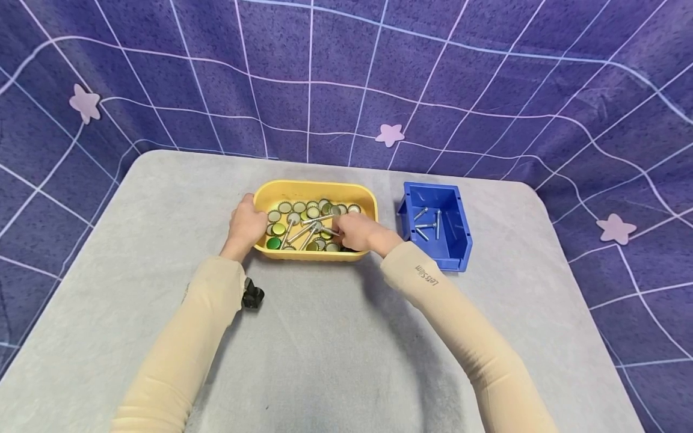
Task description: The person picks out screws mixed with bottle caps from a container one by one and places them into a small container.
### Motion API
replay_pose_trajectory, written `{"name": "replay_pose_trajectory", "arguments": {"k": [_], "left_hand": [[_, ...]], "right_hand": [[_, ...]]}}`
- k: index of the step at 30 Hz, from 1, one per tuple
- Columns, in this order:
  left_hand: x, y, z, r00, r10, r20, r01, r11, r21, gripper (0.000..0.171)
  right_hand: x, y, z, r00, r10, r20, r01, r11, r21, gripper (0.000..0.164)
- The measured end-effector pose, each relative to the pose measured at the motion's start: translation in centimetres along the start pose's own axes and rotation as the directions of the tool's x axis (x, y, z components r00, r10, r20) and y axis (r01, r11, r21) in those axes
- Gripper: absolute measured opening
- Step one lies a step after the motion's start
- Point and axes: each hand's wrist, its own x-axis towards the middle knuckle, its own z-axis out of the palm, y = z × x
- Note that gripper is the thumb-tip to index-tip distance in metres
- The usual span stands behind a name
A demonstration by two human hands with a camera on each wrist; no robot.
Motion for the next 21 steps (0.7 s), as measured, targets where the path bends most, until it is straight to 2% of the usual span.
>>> {"name": "replay_pose_trajectory", "arguments": {"k": [7, 14, 21], "left_hand": [[0.2, 0.0, 0.1, 1.000, -0.001, 0.000, 0.001, 1.000, -0.004, 0.055], [0.2, -0.1, 0.2, 1.000, 0.004, 0.001, -0.004, 1.000, 0.003, 0.054], [0.2, -0.1, 0.0, 1.000, 0.002, 0.000, -0.002, 1.000, -0.009, 0.053]], "right_hand": [[-0.3, 0.3, -0.3, 0.997, -0.030, -0.075, 0.035, 0.997, 0.072, 0.018], [-0.6, 0.7, -0.6, 0.988, -0.036, -0.151, 0.054, 0.991, 0.122, 0.017], [-0.9, 1.4, -1.4, 0.979, -0.011, -0.206, 0.068, 0.960, 0.273, 0.018]]}}
